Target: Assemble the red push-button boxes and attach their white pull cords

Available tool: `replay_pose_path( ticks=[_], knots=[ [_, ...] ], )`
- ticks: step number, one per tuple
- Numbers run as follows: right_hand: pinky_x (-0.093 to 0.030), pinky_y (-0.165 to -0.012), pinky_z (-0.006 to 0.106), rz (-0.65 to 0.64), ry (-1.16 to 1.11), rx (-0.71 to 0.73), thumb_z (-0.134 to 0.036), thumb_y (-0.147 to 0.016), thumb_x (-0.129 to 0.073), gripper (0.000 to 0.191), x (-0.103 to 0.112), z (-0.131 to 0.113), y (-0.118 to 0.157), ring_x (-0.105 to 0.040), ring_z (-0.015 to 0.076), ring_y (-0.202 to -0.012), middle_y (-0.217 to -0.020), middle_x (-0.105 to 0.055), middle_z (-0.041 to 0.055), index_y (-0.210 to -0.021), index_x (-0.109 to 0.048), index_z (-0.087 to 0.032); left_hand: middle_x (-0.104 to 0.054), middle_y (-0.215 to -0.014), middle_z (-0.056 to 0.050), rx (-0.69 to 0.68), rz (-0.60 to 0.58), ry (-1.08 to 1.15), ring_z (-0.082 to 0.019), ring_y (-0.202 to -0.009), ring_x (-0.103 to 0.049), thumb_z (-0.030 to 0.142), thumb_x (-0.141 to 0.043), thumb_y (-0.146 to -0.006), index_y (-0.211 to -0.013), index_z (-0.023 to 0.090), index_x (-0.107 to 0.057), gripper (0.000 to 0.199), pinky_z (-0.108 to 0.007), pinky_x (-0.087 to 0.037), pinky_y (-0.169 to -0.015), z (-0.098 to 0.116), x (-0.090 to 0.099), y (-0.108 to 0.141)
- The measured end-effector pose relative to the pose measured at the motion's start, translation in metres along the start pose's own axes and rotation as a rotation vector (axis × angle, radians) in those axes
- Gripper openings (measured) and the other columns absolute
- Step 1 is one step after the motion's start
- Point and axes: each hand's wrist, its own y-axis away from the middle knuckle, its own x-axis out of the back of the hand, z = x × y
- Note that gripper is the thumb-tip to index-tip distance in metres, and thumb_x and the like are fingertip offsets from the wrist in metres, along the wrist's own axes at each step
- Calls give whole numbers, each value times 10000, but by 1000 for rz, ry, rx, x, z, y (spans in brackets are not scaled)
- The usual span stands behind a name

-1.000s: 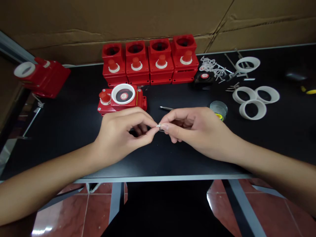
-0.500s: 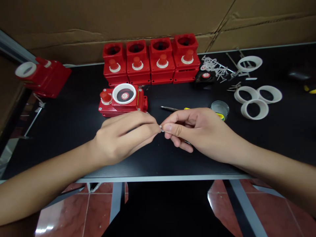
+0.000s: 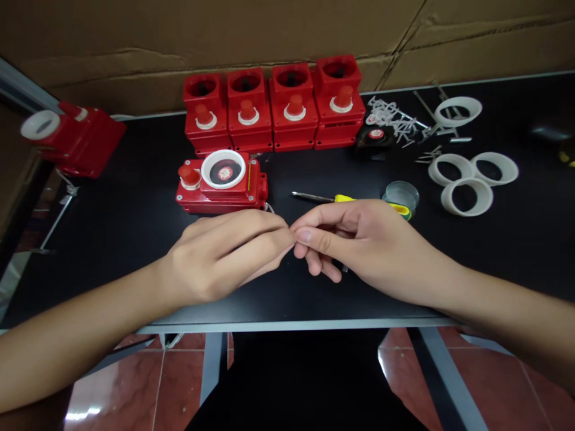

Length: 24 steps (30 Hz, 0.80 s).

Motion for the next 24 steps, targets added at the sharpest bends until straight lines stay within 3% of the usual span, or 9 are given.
replay_pose_path(
  ticks=[3,7,10,12,14,20,24],
  knots=[
    [-551,-510,219,-4,36,35,-445,-946,-958,347,0,1,0,-596,86,-526,-680,-720,-27,-832,-760,-185,-903,-1294,-50,38,-1,33,-238,-1069,-903,169,-843,-1075,-1323,317,-855,290,-314,-748,-1008,1,2,-1],
    [-560,-534,239,-5,168,112,-331,-1065,-779,181,2,9,2,-632,103,-556,-737,-739,-27,-945,-782,-196,-906,-1083,-33,153,47,164,-201,-915,-879,177,-822,-1074,-1092,293,-870,127,-287,-746,-916,3,-2,-13],
    [-609,-612,248,126,436,389,-190,-1056,-721,74,2,18,5,-696,117,-676,-899,-773,2,-1004,-763,-220,-863,-994,-33,317,60,405,-168,-800,-831,214,-827,-1081,-1047,267,-848,66,-261,-737,-752,3,-7,-19],
    [-643,-659,256,209,617,600,-132,-1031,-738,104,2,21,7,-719,127,-744,-1000,-777,21,-1046,-749,-234,-833,-983,-37,398,77,590,-151,-757,-819,241,-850,-1081,-1049,238,-839,34,-242,-732,-703,2,-9,-21],
    [-653,-669,260,231,732,714,-121,-1053,-741,125,2,21,8,-730,134,-761,-1014,-783,26,-1083,-742,-242,-813,-973,-33,447,78,734,-132,-724,-817,255,-868,-1081,-1036,210,-832,74,-216,-722,-678,2,-10,-22],
    [-637,-685,281,246,843,791,-173,-1120,-758,100,8,19,7,-769,145,-758,-940,-832,9,-1057,-782,-247,-817,-858,5,579,73,964,-122,-677,-811,324,-945,-1049,-1022,203,-788,200,-185,-693,-633,1,-11,-25],
    [-607,-660,281,231,874,799,-143,-1110,-712,151,10,21,5,-749,139,-722,-939,-826,1,-1040,-770,-264,-835,-868,4,595,74,1034,-146,-724,-852,360,-975,-1026,-1018,209,-752,269,-202,-717,-674,-2,-13,-26]
  ],
)
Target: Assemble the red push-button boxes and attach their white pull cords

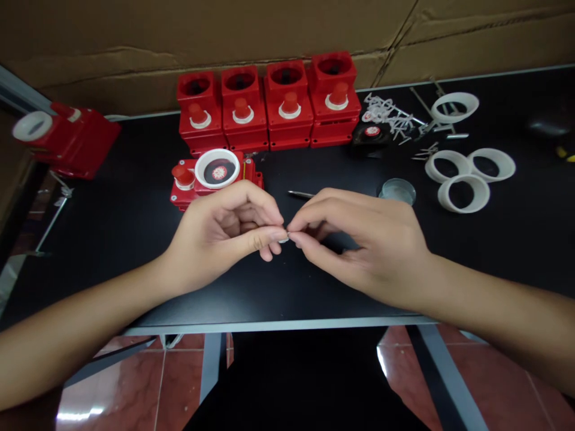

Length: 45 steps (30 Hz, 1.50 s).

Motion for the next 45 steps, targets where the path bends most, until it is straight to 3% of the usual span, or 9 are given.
replay_pose_path(
  ticks=[5,12,19,30,45],
  knots=[
    [-592,-630,296,12,20,-25,-122,-1076,-682,183,0,-1,-1,-742,148,-684,-919,-823,-2,-1004,-739,-280,-847,-936,-33,0,-34,-42,-159,-791,-868,374,-880,-1103,-1103,176,-770,227,-234,-748,-757,0,2,-1],
    [-565,-608,279,15,-24,-57,-124,-1070,-698,166,2,-2,-2,-727,137,-691,-922,-809,2,-985,-709,-265,-845,-1014,-15,-38,-15,-53,-122,-861,-826,129,-934,-970,-1080,199,-786,197,-207,-720,-838,-6,1,0],
    [-547,-604,303,3,-24,-68,-143,-1073,-688,165,2,-2,-3,-715,146,-669,-921,-814,-1,-985,-723,-278,-830,-959,-16,-40,-2,-101,-125,-826,-787,156,-916,-1006,-1064,190,-807,127,-216,-693,-798,-6,0,1],
    [-561,-659,243,42,30,40,-74,-1058,-720,137,1,1,-2,-708,97,-715,-931,-787,-11,-1024,-705,-206,-775,-986,35,-186,-37,-102,-123,-880,-809,41,-860,-1003,-1195,263,-775,306,-206,-671,-885,-12,2,0],
    [-637,-710,275,22,15,-8,-52,-1024,-705,179,8,-2,-5,-754,137,-772,-949,-797,1,-1023,-695,-230,-764,-982,31,-137,-81,-116,-134,-859,-779,61,-829,-1010,-1237,274,-712,332,-230,-655,-840,-9,2,2]
  ],
)
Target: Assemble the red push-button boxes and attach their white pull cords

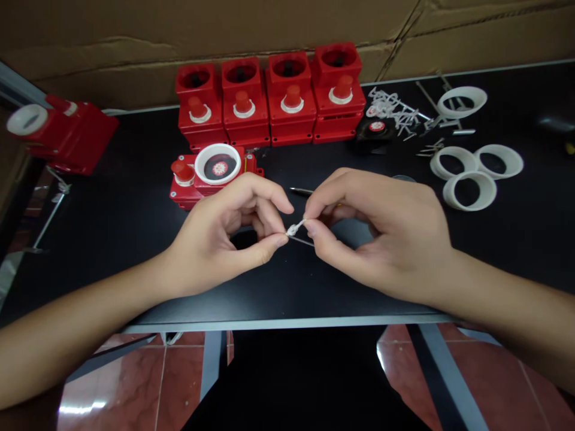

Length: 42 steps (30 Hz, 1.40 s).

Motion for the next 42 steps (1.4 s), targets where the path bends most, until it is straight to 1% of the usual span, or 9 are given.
replay_pose_path(
  ticks=[4,6,11,17,25,31,35,39,42],
  knots=[
    [-659,-807,297,-66,-81,37,-90,-1039,-723,153,-3,3,1,-768,151,-871,-1063,-794,45,-1152,-711,-192,-766,-974,38,32,-6,42,-137,-846,-771,64,-824,-1012,-1279,281,-663,379,-249,-654,-837,0,-1,1],
    [-652,-820,300,-96,-100,77,-102,-1046,-760,161,-4,5,2,-757,151,-889,-1085,-798,50,-1182,-724,-180,-762,-963,48,56,-3,81,-137,-848,-771,63,-834,-1005,-1290,282,-639,409,-256,-658,-853,0,-2,1],
    [-620,-799,268,-98,-102,117,-109,-1102,-765,79,-5,7,2,-737,127,-887,-1093,-804,55,-1143,-761,-176,-775,-962,51,120,-8,165,-133,-857,-770,106,-866,-1012,-1290,268,-621,404,-255,-652,-854,1,0,0],
    [-602,-801,251,-128,-167,59,-44,-1047,-748,135,-3,6,1,-725,119,-866,-1025,-775,35,-1069,-758,-177,-774,-950,43,136,-41,185,-148,-836,-759,115,-864,-1010,-1263,282,-630,384,-261,-637,-830,0,1,-3],
    [-577,-755,262,-120,-147,38,-62,-1002,-731,147,-3,4,0,-691,118,-801,-959,-746,6,-984,-698,-204,-758,-942,35,107,-54,136,-144,-815,-730,118,-854,-1002,-1253,280,-604,389,-250,-614,-808,2,-1,-3],
    [-582,-730,294,-139,-132,15,-45,-980,-716,205,-1,3,1,-700,140,-804,-963,-748,-2,-979,-666,-244,-749,-952,34,68,-63,56,-149,-803,-722,90,-822,-994,-1259,292,-595,404,-263,-629,-788,4,0,-3],
    [-571,-701,303,-121,-104,16,-56,-977,-704,203,0,0,-1,-682,138,-779,-944,-741,-12,-973,-650,-252,-741,-946,22,65,-67,17,-153,-785,-722,123,-816,-1007,-1253,293,-592,373,-268,-633,-756,6,2,-3],
    [-571,-704,299,-115,-83,30,-52,-972,-709,201,1,0,-1,-682,133,-775,-935,-740,-10,-967,-653,-245,-736,-946,23,52,-65,14,-141,-791,-716,114,-810,-1004,-1256,280,-594,370,-260,-639,-761,6,1,-3],
    [-586,-725,294,-127,-95,42,-56,-1003,-703,177,0,2,0,-698,133,-795,-969,-761,9,-1008,-687,-233,-726,-970,12,53,-69,23,-140,-834,-720,119,-790,-1010,-1264,256,-612,339,-264,-656,-789,4,0,-2]
  ],
)
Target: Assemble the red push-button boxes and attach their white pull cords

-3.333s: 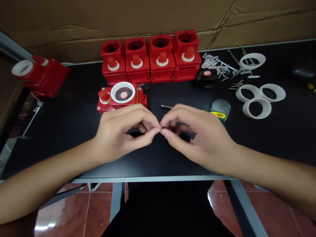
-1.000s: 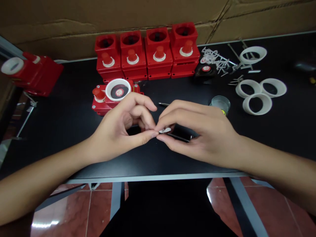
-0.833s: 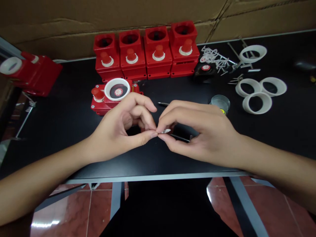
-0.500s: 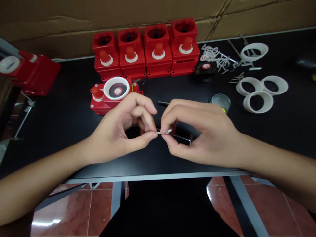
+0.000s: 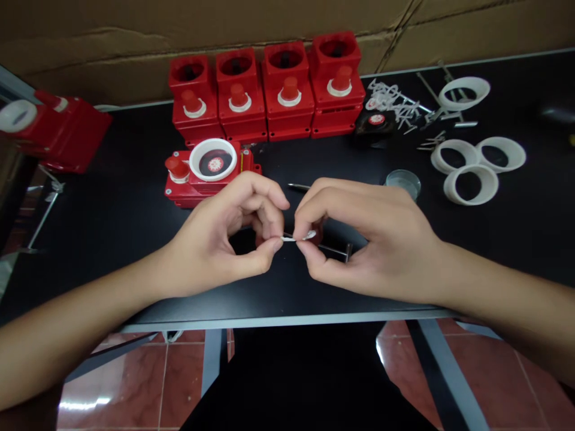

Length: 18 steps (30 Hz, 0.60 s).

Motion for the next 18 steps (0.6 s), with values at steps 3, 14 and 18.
replay_pose_path(
  ticks=[3,14,18],
  knots=[
    [-599,-726,287,4,12,18,-57,-1035,-693,199,-1,2,2,-722,137,-807,-1010,-780,18,-1091,-730,-244,-735,-1017,-12,35,-9,-48,-158,-882,-736,125,-770,-1013,-1237,236,-648,279,-289,-669,-810,-1,-1,1],
    [-567,-690,263,38,134,38,-62,-1000,-708,153,-5,2,4,-710,124,-770,-956,-774,7,-1012,-729,-213,-759,-930,-18,-108,-83,-448,-164,-803,-711,236,-776,-1136,-1004,216,-748,136,-278,-554,-733,7,8,2],
    [-535,-656,262,32,208,35,-71,-991,-711,145,-6,1,6,-676,121,-733,-929,-756,-5,-987,-718,-216,-752,-935,-29,-153,-117,-521,-176,-823,-703,197,-719,-1151,-1029,218,-724,123,-291,-562,-746,9,8,2]
  ],
)
